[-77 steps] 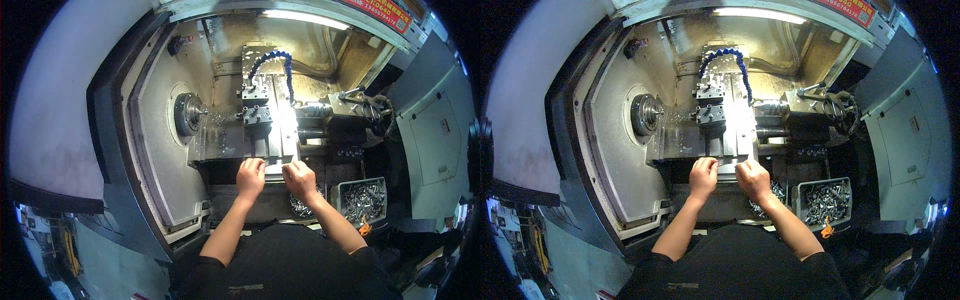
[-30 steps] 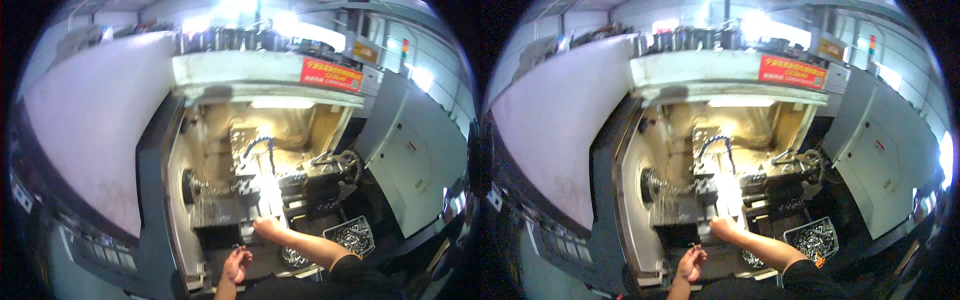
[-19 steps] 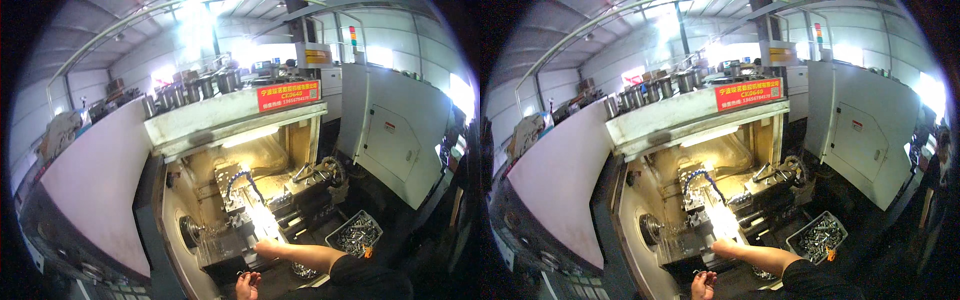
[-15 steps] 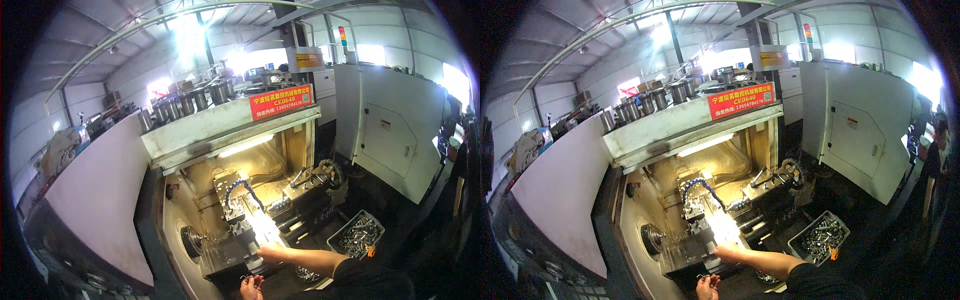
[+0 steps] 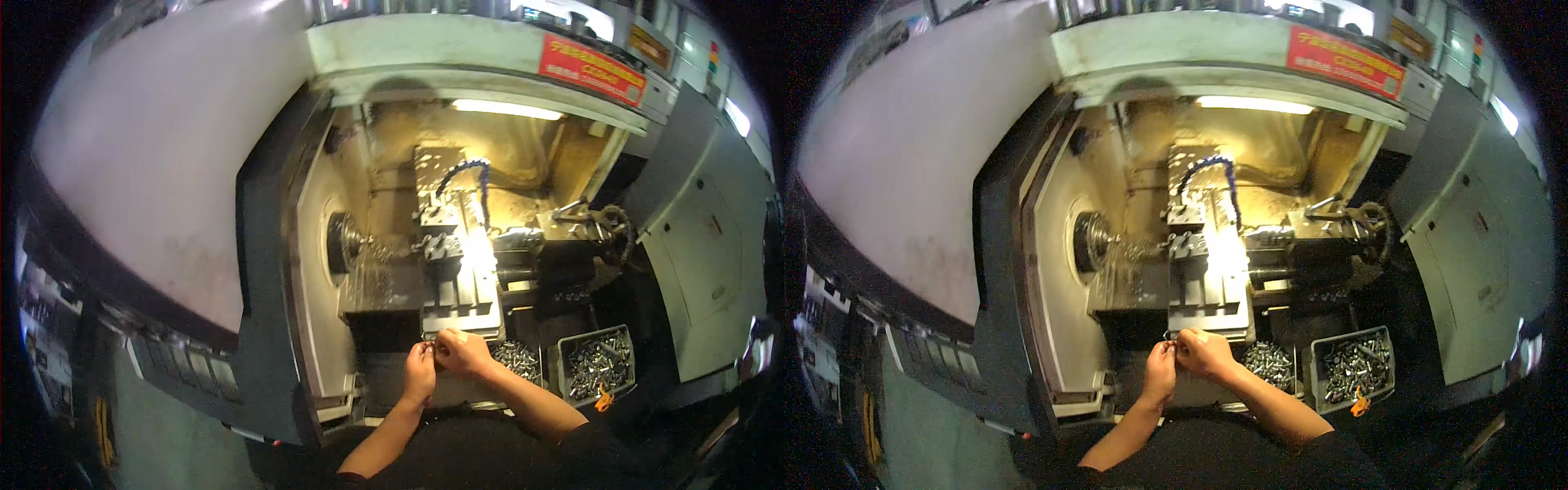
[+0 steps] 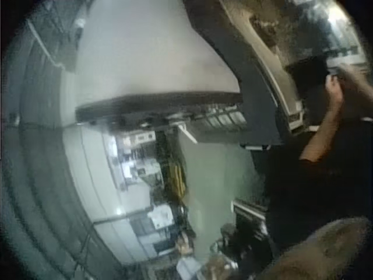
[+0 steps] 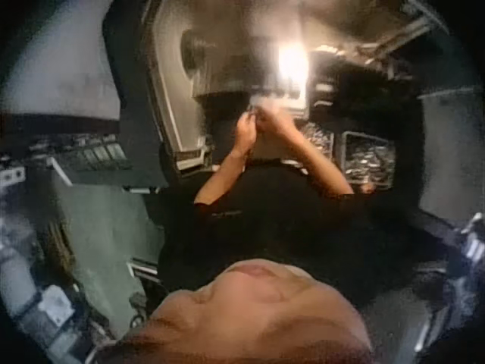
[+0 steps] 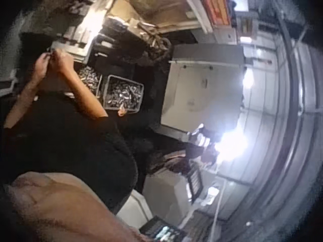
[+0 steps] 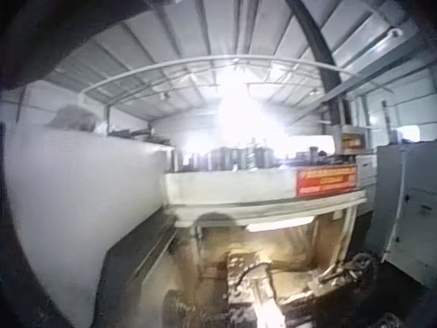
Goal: The person replaces a cutting insert on a lathe tool holder by loosening the screw with a hex wrench, seating a new insert, and tightening it in place.
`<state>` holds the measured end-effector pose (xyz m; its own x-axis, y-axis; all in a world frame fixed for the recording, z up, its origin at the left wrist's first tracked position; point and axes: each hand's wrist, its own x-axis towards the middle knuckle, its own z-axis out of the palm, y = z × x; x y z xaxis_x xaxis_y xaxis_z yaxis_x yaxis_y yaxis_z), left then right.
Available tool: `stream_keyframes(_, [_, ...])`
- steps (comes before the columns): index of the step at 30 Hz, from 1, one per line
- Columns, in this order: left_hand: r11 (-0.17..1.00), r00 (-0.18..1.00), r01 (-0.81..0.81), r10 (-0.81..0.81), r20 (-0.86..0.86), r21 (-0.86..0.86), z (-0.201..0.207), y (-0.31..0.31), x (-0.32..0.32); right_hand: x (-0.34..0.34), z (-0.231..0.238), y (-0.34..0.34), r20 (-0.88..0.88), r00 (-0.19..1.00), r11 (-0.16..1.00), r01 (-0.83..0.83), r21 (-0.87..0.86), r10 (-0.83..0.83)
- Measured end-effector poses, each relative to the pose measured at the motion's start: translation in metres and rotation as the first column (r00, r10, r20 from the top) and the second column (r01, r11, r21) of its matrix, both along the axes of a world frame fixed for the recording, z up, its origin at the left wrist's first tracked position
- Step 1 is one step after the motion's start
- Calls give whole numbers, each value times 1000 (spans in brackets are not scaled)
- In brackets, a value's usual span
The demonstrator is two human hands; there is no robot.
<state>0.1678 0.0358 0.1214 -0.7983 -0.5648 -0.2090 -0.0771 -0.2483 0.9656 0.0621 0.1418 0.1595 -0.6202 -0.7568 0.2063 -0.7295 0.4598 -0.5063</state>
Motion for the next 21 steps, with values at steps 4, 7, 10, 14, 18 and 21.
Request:
stream_keyframes(4, [968,998,-46,56,-34,247,-42,-12,17,12,1,-18,-72,985,985,-149,90,156])
stream_keyframes(7, [939,997,-14,38,-63,342,-43,-15,36,12,5,-27,-3,946,912,-311,266,324])
stream_keyframes(10, [883,999,-38,49,-11,468,-47,-22,64,-1,33,-49,124,880,794,-468,389,458])
stream_keyframes(14, [863,993,-40,-22,118,504,-44,-31,93,-53,63,-118,-276,894,935,-339,99,353])
stream_keyframes(18, [892,998,43,-59,21,450,-41,-32,116,-117,77,-214,-429,890,981,-190,-38,156])
stream_keyframes(21, [999,999,-12,13,32,-44,-53,-19,126,-122,81,-270,-302,932,908,-60,414,199])
